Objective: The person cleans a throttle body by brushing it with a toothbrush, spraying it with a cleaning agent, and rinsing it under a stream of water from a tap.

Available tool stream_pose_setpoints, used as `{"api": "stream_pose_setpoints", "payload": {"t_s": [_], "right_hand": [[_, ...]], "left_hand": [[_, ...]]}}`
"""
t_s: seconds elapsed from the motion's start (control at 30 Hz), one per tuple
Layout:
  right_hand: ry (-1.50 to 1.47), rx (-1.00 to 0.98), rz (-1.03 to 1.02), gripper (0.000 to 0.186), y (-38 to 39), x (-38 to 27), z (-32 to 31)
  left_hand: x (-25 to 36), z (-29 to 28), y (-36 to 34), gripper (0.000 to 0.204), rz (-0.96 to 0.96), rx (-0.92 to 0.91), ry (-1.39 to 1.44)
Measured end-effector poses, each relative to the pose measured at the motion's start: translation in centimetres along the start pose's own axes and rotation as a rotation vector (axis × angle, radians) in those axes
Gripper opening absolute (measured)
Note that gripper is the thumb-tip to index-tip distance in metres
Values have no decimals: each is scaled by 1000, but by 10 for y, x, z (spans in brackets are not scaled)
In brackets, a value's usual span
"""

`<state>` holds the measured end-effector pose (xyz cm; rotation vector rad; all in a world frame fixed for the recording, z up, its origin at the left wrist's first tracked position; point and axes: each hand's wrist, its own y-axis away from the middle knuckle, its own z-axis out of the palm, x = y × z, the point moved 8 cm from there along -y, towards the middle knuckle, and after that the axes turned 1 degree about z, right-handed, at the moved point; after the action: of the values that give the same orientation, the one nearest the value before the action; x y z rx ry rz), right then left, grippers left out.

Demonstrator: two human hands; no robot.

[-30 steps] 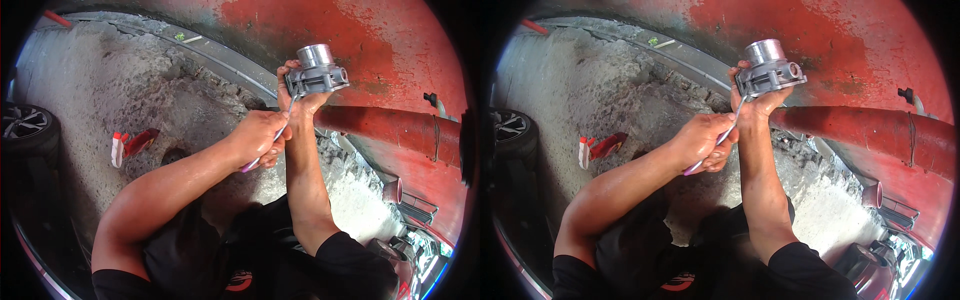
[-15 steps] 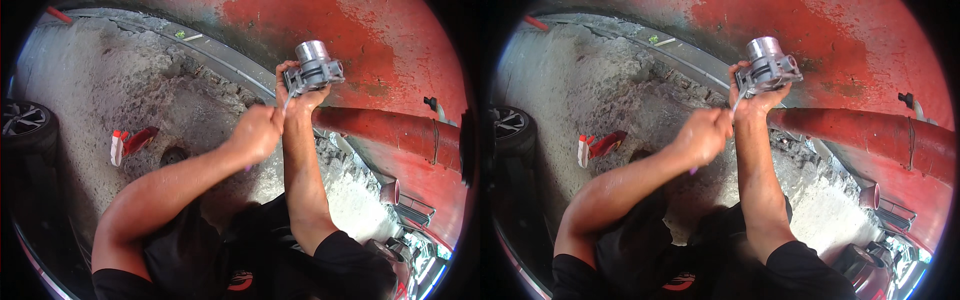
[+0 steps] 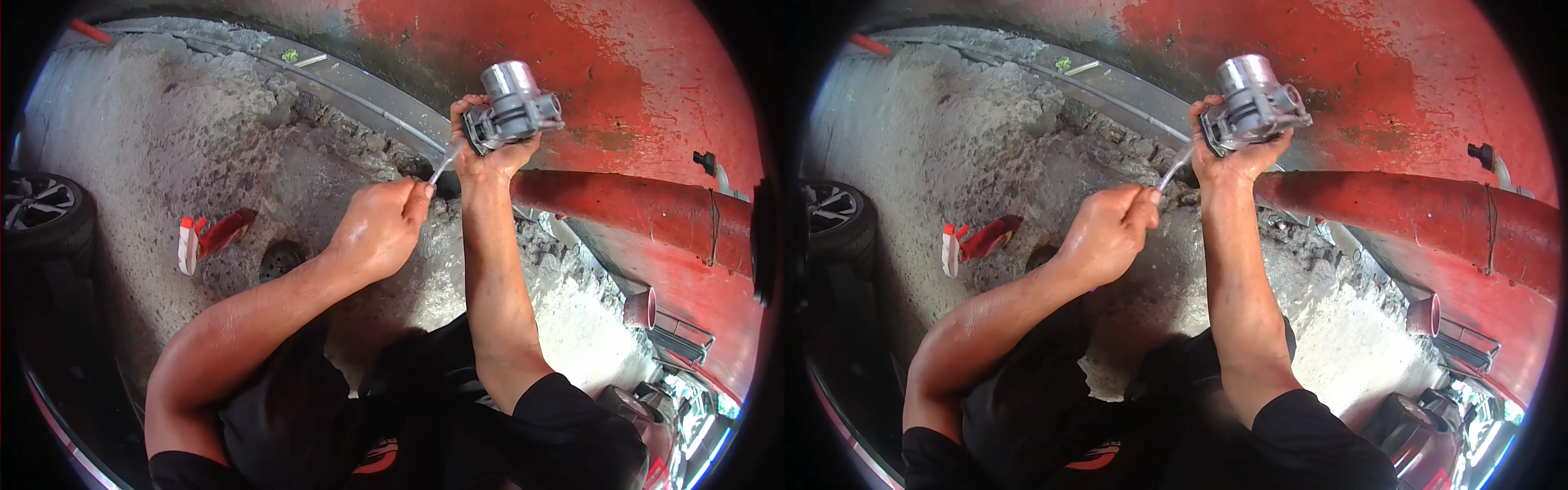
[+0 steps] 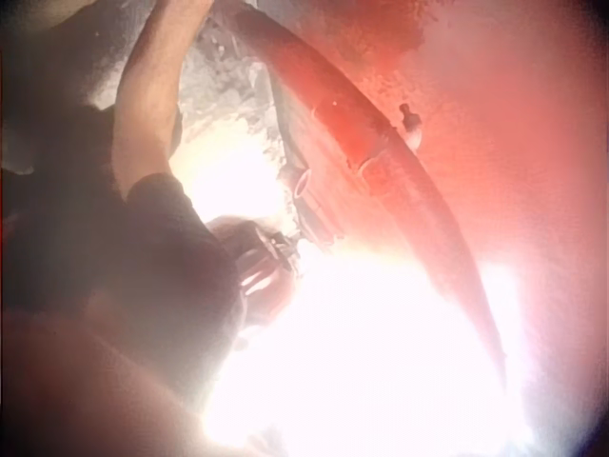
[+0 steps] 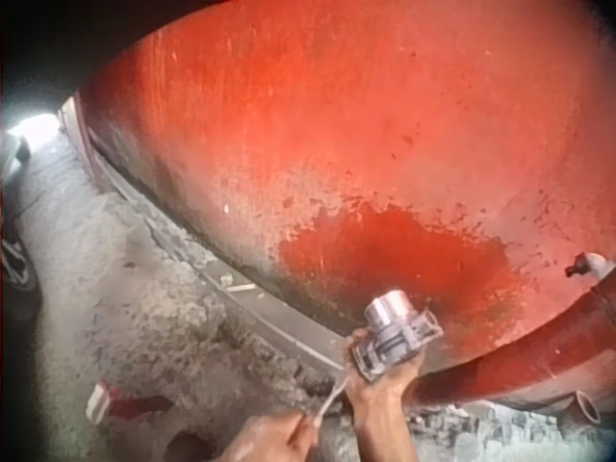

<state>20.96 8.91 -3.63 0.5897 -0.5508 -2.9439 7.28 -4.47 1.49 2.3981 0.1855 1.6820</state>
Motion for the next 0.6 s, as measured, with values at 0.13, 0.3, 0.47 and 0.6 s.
{"api": "stream_pose_setpoints", "payload": {"t_s": [0.13, 0.3, 0.47, 0.6], "right_hand": [[-10, -41, 39, 62, 3, 10, 6], [-28, 35, 76, 64, 11, 24, 8], [-21, 48, 69, 68, 15, 26, 11], [-83, 158, 66, 61, 17, 20, -2]], "left_hand": [[-4, -3, 1, 36, 48, 64, 9], [2, 16, -16, 37, 24, 10, 43], [1, 9, -27, 31, 265, 105, -331], [-6, -6, 3, 30, 219, 220, -52]]}}
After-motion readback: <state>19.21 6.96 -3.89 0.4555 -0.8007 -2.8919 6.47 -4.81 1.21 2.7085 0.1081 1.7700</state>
